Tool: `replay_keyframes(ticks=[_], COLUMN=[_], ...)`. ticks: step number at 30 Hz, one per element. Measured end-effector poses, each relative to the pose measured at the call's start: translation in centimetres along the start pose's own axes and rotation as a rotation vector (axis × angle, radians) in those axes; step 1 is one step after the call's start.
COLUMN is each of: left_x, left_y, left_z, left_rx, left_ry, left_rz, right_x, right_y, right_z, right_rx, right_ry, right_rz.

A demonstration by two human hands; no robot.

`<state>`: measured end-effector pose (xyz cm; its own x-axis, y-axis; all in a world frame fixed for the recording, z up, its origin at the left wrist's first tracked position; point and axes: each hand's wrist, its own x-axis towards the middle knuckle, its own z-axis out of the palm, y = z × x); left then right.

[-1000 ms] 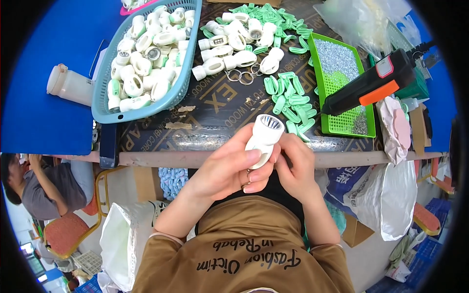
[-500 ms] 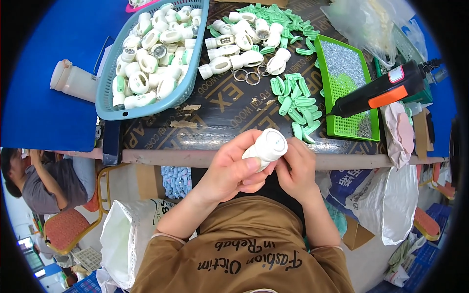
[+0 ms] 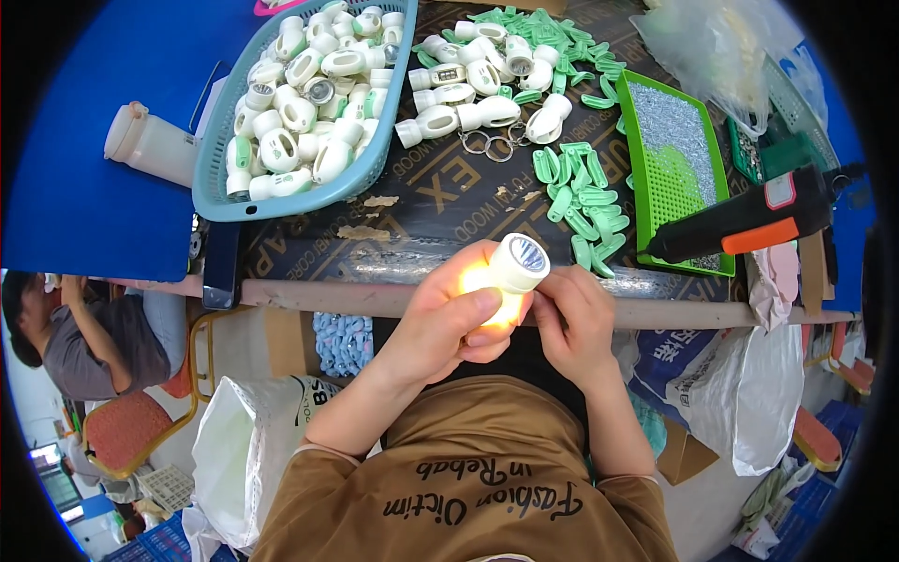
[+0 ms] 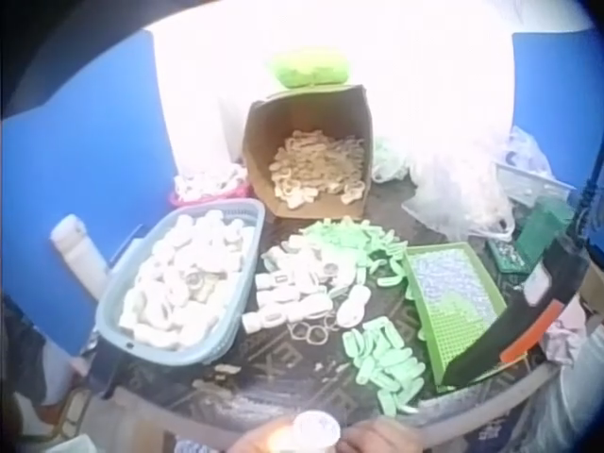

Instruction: Assembling small plastic flashlights by inserting green components and using an electric screwdriver at a workbench.

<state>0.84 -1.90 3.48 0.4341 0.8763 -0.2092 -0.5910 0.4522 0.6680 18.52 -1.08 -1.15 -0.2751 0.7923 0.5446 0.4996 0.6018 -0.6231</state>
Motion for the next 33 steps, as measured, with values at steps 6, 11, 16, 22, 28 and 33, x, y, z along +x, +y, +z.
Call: replay_keyframes(ticks=[6,11,16,22,28,33], left_x=[0.2,0.2,0.1,-0.2,-0.2,-0.2], left_y=[-0.1,0.1,0.2,0.3,0.2,2.6], left_z=[-0.8,-1.1,-1.2,-0.3,-1.0,-1.5], left_rx=[-0.098,-0.179,-0.194,-0.071,-0.167,0.194], left_ry=[-0.097,-0.168,-0.181,-0.04,-0.15,0.021], left_rz=[0.018,0.01,0.004,-0.001,0.005,0.293], right_x=[0.0,0.1,0.1,0.0,-0.2,-0.3], right_y=[0.0,0.0,-0.1,0.0,0.0,-1.0], right_z=[0.1,0.2,0.2,0.3,0.3,-0.7], right_rx=[-0.011,-0.022,-0.049,-0.053,-0.074,-0.012], right_ry=[0.007,0.019,0.017,0.015,0.027,-0.031], right_rz=[-0.005,-0.022,-0.031,-0.04,-0.058,-0.034])
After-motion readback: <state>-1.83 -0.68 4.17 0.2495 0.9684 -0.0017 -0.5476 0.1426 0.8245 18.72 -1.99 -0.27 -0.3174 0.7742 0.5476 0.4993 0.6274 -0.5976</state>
